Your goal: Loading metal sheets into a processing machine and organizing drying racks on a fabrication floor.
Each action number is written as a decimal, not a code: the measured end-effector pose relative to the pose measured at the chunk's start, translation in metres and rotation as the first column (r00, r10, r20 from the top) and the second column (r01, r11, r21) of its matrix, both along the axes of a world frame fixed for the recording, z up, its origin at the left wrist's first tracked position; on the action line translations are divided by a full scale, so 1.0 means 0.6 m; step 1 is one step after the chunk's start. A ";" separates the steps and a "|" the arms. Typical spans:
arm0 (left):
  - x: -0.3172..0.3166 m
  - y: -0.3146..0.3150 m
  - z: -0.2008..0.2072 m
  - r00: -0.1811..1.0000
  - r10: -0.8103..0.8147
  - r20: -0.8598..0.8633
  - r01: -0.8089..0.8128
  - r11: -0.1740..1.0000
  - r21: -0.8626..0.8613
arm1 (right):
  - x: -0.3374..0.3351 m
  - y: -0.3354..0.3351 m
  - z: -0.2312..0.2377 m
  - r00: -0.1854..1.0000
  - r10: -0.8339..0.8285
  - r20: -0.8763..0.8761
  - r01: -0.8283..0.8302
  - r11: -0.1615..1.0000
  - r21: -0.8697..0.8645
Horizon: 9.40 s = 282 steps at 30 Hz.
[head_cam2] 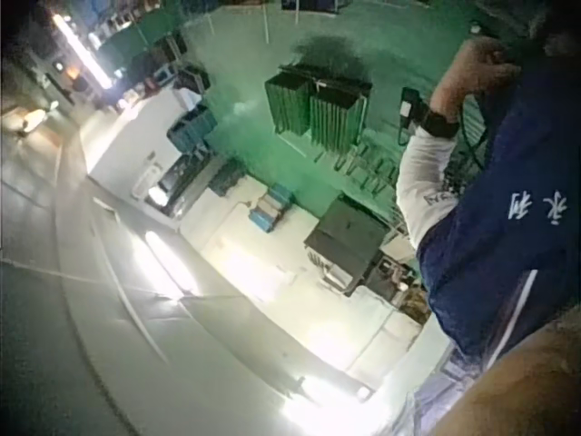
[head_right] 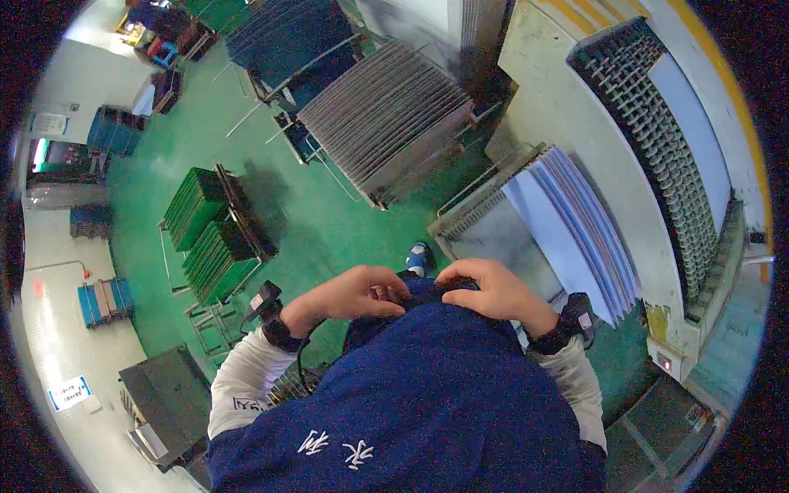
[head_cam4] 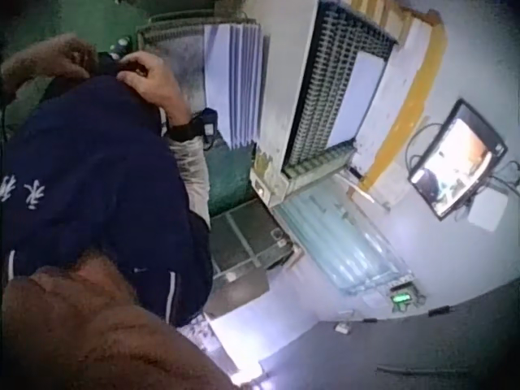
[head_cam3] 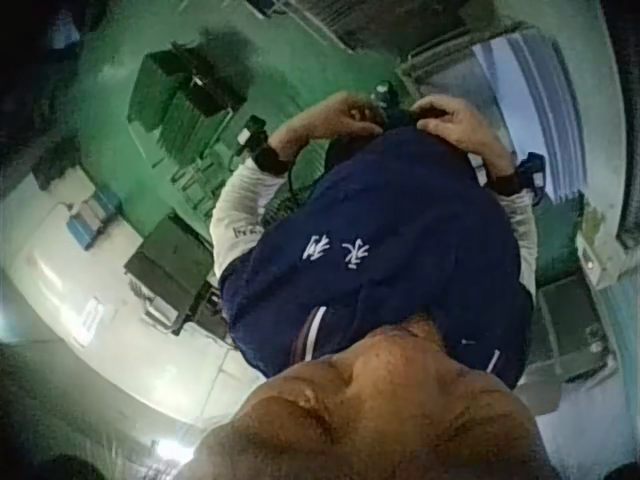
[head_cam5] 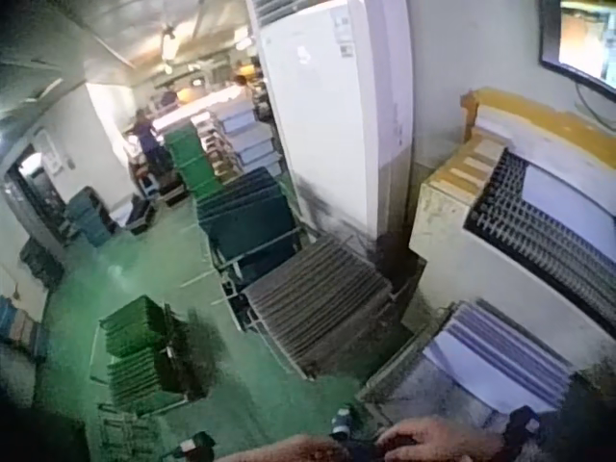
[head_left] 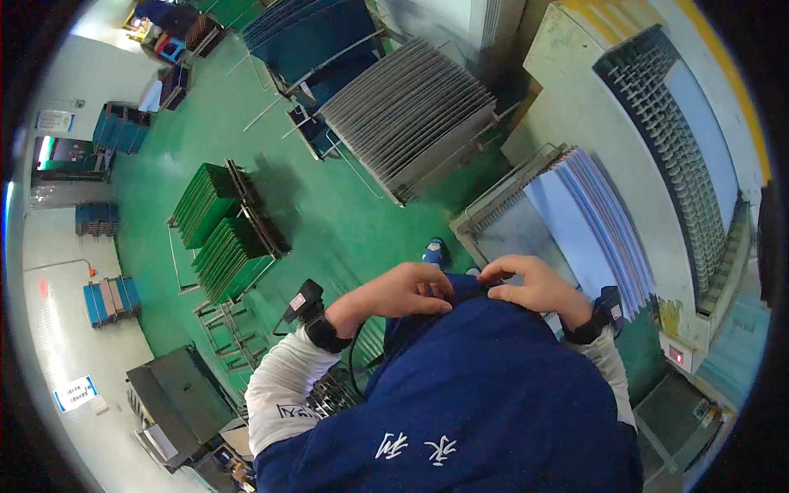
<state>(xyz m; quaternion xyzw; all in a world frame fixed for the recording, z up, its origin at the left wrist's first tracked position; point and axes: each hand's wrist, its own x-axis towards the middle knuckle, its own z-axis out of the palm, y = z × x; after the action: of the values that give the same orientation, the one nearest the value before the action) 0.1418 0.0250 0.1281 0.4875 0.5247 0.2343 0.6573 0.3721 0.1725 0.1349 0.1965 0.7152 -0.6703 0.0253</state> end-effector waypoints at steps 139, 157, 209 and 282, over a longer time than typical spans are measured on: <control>0.013 -0.130 -0.479 0.919 0.043 -0.391 -0.037 0.999 0.022 | 0.388 0.286 -0.004 0.442 -0.897 0.020 0.885 0.432 -0.174; -0.030 -0.159 -0.507 0.837 -0.080 -0.541 -0.059 0.970 -0.234 | 0.333 0.140 -0.305 0.523 -0.851 0.059 0.429 0.322 0.844; 0.145 0.102 -0.286 0.937 -0.300 0.181 0.330 0.929 -0.169 | 0.571 0.240 -0.116 -0.085 -0.993 -0.081 0.798 -0.019 -0.602; 0.247 0.146 -0.039 0.978 -0.170 0.120 0.187 0.972 -0.140 | 0.335 0.235 -0.094 0.554 -0.734 -0.394 0.699 0.153 0.698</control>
<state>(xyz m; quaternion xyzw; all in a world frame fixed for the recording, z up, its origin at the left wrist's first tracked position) 0.2898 0.1126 0.1045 0.4684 0.4587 0.1598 0.7380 0.5730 0.3132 0.0782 0.5110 0.7499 -0.1965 -0.3713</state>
